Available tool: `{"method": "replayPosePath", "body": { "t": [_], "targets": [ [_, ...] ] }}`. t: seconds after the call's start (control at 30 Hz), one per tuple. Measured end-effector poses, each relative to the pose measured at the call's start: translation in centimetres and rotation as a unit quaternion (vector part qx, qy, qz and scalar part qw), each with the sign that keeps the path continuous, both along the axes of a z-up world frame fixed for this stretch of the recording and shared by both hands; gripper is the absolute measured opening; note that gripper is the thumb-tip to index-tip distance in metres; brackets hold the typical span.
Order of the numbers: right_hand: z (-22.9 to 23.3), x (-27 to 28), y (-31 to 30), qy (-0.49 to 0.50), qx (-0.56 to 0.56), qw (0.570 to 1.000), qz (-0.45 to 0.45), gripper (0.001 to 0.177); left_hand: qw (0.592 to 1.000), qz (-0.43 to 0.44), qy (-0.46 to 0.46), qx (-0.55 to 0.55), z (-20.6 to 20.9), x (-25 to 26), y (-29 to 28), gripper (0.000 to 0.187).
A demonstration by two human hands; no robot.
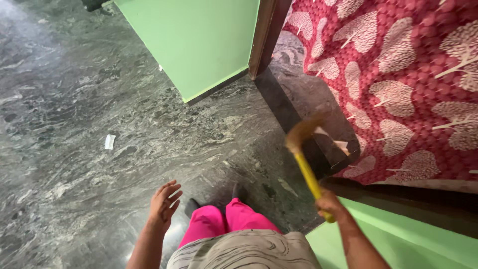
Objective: The person sweeps a dark marble floor using a broom, pushing scraps of paper and dust along the baseboards and through a doorway.
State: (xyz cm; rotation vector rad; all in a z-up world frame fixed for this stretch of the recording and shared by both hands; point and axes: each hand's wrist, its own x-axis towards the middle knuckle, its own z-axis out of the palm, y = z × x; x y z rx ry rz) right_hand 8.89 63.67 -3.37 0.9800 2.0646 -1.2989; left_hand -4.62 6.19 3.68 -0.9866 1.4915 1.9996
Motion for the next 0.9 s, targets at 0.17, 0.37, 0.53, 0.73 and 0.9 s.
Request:
{"method": "replayPosePath", "body": {
  "t": [0.17, 0.37, 0.53, 0.73, 0.9],
  "targets": [
    [-0.9, 0.9, -6.9, -0.102, 0.026, 0.992, 0.071, 0.085, 0.999, -0.031, 0.022, 0.015, 0.2, -1.0, 2.0, 0.044],
    [1.5, 0.3, -7.6, -0.083, -0.034, 0.978, 0.186, 0.101, 0.998, -0.046, 0.029, 0.023, 0.1, -1.5, 2.5, 0.044],
    [3.3, 3.9, -6.3, -0.036, -0.057, 0.992, 0.104, 0.106, 0.999, -0.029, 0.021, 0.018, -1.3, -1.0, 0.6, 0.046],
    [3.3, 8.9, -3.3, 0.025, 0.011, 0.982, -0.187, 0.101, 1.000, -0.015, 0.017, 0.010, -1.9, -0.2, -1.0, 0.047],
    [4.1, 5.6, 2.5, 0.026, 0.018, 0.962, -0.271, 0.064, 1.000, -0.019, 0.013, 0.003, -0.3, 0.7, -1.3, 0.047]
  ]
}}
